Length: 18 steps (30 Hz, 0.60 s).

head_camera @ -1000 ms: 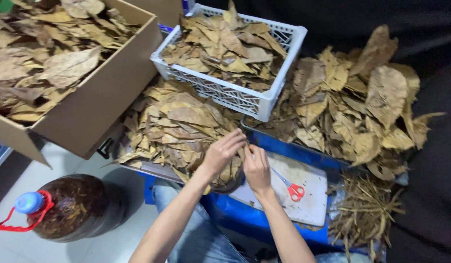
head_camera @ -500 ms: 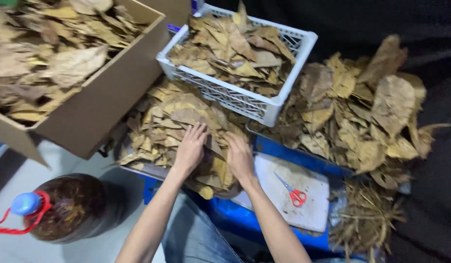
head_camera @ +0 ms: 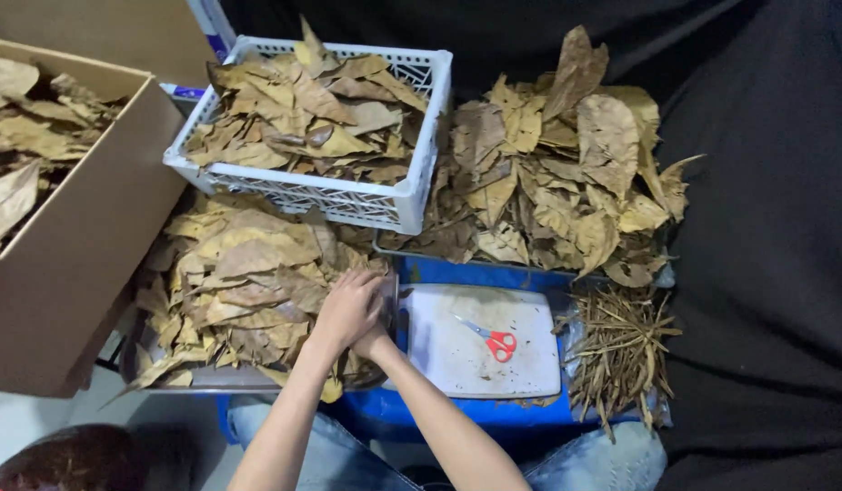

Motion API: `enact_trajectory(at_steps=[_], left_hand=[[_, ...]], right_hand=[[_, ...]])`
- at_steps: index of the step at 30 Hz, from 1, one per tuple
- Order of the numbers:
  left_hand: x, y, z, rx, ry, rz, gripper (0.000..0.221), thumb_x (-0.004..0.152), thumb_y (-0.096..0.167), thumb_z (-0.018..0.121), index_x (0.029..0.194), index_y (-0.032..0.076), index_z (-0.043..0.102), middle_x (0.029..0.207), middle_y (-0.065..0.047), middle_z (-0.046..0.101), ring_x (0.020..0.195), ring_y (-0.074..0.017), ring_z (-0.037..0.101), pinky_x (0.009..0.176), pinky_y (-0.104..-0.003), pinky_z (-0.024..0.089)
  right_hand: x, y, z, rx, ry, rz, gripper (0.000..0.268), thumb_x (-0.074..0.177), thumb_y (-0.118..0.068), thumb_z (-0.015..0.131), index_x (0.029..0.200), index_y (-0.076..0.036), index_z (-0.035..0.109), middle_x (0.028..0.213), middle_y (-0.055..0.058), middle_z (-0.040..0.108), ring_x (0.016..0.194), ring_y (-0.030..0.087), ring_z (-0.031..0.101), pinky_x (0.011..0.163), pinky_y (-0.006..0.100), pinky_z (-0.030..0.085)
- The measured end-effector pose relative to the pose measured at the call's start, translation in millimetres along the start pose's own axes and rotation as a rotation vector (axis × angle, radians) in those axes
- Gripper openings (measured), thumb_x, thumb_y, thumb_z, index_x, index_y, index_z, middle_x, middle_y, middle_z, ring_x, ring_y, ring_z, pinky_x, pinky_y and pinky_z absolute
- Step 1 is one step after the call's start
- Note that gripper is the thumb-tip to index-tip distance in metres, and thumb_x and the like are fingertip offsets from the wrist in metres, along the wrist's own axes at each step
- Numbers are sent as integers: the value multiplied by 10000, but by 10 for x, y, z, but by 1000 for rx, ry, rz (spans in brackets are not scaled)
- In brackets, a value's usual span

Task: Cutting the central stems out of dried leaves using scissors on a cutting board

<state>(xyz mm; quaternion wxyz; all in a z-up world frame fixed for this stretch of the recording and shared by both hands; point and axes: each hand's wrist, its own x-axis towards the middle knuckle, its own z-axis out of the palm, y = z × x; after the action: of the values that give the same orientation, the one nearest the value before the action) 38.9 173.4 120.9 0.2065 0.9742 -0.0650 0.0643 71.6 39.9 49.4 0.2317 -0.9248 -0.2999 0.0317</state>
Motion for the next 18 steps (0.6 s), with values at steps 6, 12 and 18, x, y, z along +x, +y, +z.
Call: enact_trajectory(at_steps=[6, 12, 18], left_hand=[[299, 550, -211, -236, 49, 79, 300, 984, 223, 553, 1256, 206, 679, 1247, -30, 689, 1220, -241, 646, 1054, -396, 484], [928, 959, -26, -217, 81, 126, 360, 1026, 156, 515, 1367, 89, 608, 1366, -107, 611, 1326, -241, 561, 1098, -358, 469], [1507, 1038, 465, 317, 14, 145, 716, 1005, 508, 539, 1549, 67, 388, 1631, -155, 338, 1538, -286, 272, 1280, -447, 180]], right_hand=[[-143, 221, -516, 244, -252, 227, 286, 791, -145, 653, 1069, -157, 717, 954, 41, 750, 997, 257, 724, 760, 405, 581], [143, 1679, -1511, -207, 333, 281, 138, 923, -410, 611, 972, -320, 704, 941, -98, 688, 1005, 161, 648, 867, 362, 513], [784, 1449, -2018, -535, 81, 72, 557, 874, -322, 692, 1363, -91, 559, 1269, 96, 579, 1289, 258, 483, 1084, 413, 373]])
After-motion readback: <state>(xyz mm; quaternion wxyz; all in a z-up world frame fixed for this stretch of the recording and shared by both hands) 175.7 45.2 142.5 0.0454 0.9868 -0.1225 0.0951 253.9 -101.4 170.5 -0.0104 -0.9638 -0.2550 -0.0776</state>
